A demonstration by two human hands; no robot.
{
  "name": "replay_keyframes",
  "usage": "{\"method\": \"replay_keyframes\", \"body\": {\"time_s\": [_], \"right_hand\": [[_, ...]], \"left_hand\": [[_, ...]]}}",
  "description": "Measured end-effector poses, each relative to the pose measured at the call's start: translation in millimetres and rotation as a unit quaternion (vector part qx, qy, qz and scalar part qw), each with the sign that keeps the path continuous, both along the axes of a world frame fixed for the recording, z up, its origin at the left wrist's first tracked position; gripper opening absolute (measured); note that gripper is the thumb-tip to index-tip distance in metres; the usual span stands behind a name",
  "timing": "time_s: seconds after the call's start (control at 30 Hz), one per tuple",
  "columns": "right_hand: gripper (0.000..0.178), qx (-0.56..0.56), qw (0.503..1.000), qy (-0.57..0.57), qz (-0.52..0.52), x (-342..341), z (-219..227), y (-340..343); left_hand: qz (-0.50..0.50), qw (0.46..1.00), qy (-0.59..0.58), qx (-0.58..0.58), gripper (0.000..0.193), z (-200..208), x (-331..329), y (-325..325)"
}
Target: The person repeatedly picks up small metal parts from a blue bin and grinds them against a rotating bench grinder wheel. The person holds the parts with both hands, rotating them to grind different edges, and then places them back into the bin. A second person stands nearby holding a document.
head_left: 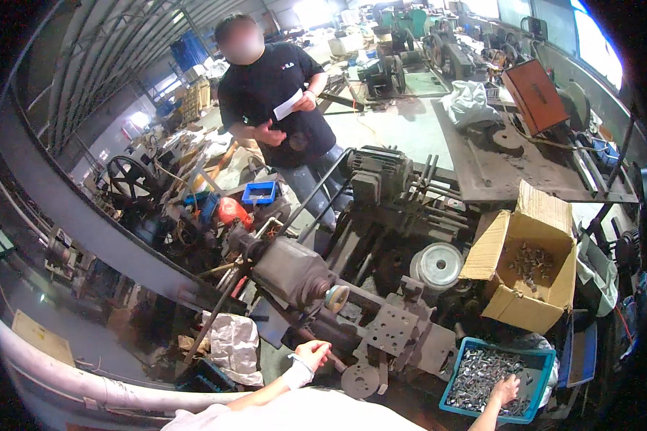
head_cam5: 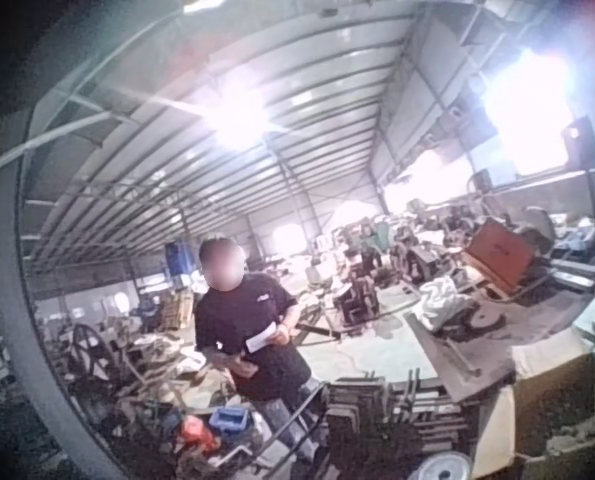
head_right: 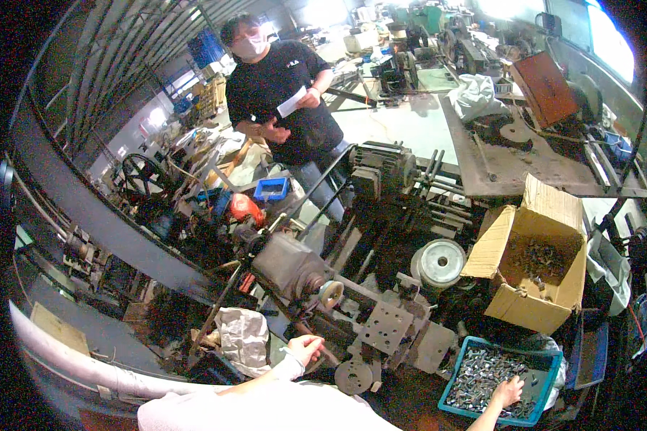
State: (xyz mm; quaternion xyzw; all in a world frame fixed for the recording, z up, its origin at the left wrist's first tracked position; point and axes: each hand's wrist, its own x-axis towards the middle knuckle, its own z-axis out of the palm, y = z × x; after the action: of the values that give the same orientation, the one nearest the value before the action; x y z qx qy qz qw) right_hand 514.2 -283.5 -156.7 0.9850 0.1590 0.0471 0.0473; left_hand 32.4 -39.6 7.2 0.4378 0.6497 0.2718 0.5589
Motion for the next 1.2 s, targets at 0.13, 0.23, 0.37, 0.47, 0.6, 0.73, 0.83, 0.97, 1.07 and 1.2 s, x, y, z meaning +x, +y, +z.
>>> {"method": "replay_keyframes", "body": {"time_s": [0.13, 0.23, 0.37, 0.47, 0.6, 0.73, 0.83, 0.97, 1.07, 1.2], "right_hand": [[0.017, 0.02, 0.999, 0.027, 0.037, -21, 5, -8], [0.043, 0.0, 0.995, 0.103, -0.007, -56, 45, 8], [0.067, -0.017, 0.984, 0.169, -0.053, -62, 53, 12], [0.072, 0.025, 0.982, 0.182, -0.042, -69, 48, 14], [0.082, 0.012, 0.988, 0.151, 0.023, -75, 58, 5], [0.081, -0.005, 0.988, 0.154, 0.003, -72, 64, 6], [0.081, 0.013, 0.989, 0.146, 0.016, -69, 66, 14], [0.08, 0.007, 0.99, 0.139, 0.019, -71, 63, 10], [0.08, -0.018, 0.987, 0.155, 0.033, -68, 52, 4], [0.077, -0.029, 0.985, 0.164, 0.051, -71, 48, 3]], "left_hand": [[0.006, 1.0, -0.01, 0.007, 0.015, -3, -3, -3], [0.011, 1.0, -0.018, 0.005, 0.015, 0, -4, -3], [0.001, 1.0, -0.02, 0.009, 0.015, -1, -4, -7], [-0.005, 0.999, 0.01, 0.041, 0.015, -7, -10, 0], [-0.009, 1.0, -0.009, 0.02, 0.016, -6, -2, -3], [-0.014, 0.999, -0.005, 0.032, 0.016, -4, 2, -2], [-0.013, 0.999, -0.006, 0.037, 0.016, -4, 5, 3], [-0.008, 1.0, -0.004, 0.026, 0.015, -11, -2, -5], [0.0, 0.999, -0.018, 0.033, 0.015, -6, 4, -3], [0.009, 0.999, -0.032, 0.037, 0.014, -9, 1, -4]]}}
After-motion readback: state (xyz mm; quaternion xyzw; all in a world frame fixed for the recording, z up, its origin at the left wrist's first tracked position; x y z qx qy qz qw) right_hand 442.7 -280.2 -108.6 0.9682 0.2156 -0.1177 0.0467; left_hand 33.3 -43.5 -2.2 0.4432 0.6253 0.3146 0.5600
